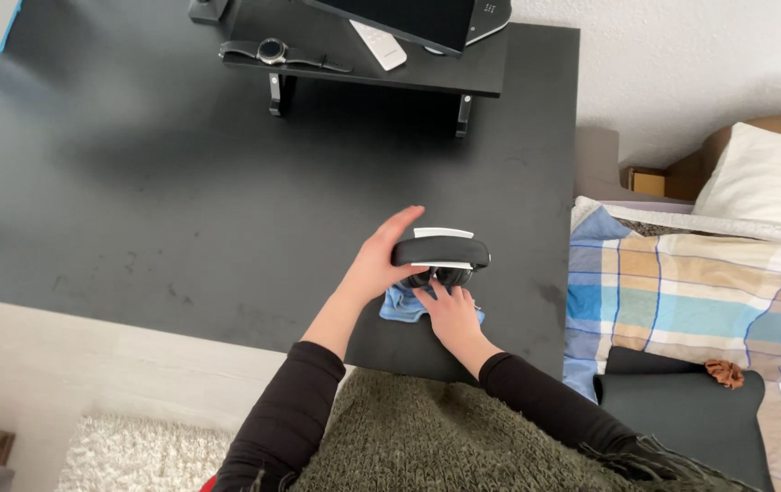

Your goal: The person cleans a desk area by first wiping a black mat with a blue cloth, then cleaning a pair of headphones. They spray a cleaning solution onto the desk surface and wipe it down with the cloth. Finally, they rearrange items on the desk, including a monitor stand, a watch, a remote, and a microphone.

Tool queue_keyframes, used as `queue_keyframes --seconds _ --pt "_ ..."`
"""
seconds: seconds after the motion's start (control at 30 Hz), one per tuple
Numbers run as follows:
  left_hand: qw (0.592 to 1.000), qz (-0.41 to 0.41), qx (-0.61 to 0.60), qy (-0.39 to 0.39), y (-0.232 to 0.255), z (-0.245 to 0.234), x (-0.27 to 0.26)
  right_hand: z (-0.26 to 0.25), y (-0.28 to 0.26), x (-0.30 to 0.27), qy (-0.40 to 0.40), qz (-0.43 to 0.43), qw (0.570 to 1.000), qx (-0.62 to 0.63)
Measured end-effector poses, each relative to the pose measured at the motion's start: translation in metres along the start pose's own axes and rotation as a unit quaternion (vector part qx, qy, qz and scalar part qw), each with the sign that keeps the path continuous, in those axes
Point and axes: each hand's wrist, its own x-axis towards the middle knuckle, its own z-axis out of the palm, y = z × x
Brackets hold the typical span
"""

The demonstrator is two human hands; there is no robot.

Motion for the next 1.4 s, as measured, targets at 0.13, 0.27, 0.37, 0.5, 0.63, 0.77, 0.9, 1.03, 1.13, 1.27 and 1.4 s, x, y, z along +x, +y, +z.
queue_keyframes --seconds 0.13,0.27,0.37,0.5,0.63,0.77,0.9,1.03,1.13,1.27,1.4 --pt "0.996 -0.047 0.058 -0.043 -0.01 0.007 0.007 -0.007 0.003 0.003 -0.005 0.001 1.0 0.007" --pt "0.993 -0.079 0.082 -0.009 -0.01 0.009 -0.002 -0.031 0.006 -0.001 -0.144 -0.01 0.982 0.125" --pt "0.994 -0.103 0.026 0.031 -0.034 0.022 -0.007 -0.06 0.012 -0.011 -0.259 0.053 0.923 0.281" --pt "0.982 -0.178 0.043 0.046 -0.044 0.031 -0.007 -0.119 0.021 -0.033 -0.256 0.195 0.821 0.471" --pt "0.981 -0.167 0.093 0.034 -0.018 0.027 -0.017 -0.128 0.031 -0.069 -0.218 0.26 0.801 0.493" --pt "0.989 -0.132 0.061 0.038 0.023 0.021 -0.036 -0.13 0.037 -0.087 -0.136 0.298 0.785 0.525" --pt "0.988 -0.135 0.058 0.047 0.03 0.022 -0.051 -0.136 0.04 -0.084 -0.078 0.31 0.77 0.552" --pt "0.987 -0.133 0.059 0.07 0.02 0.024 -0.053 -0.158 0.033 -0.067 -0.074 0.298 0.768 0.562" --pt "0.986 -0.123 0.071 0.083 0.012 0.023 -0.054 -0.169 0.027 -0.058 -0.088 0.303 0.773 0.551" --pt "0.989 -0.075 0.091 0.092 0.009 0.022 -0.064 -0.17 0.022 -0.058 -0.106 0.308 0.77 0.548" --pt "0.987 0.01 0.015 0.157 -0.03 0.035 -0.081 -0.171 0.022 -0.062 -0.136 0.3 0.77 0.546"
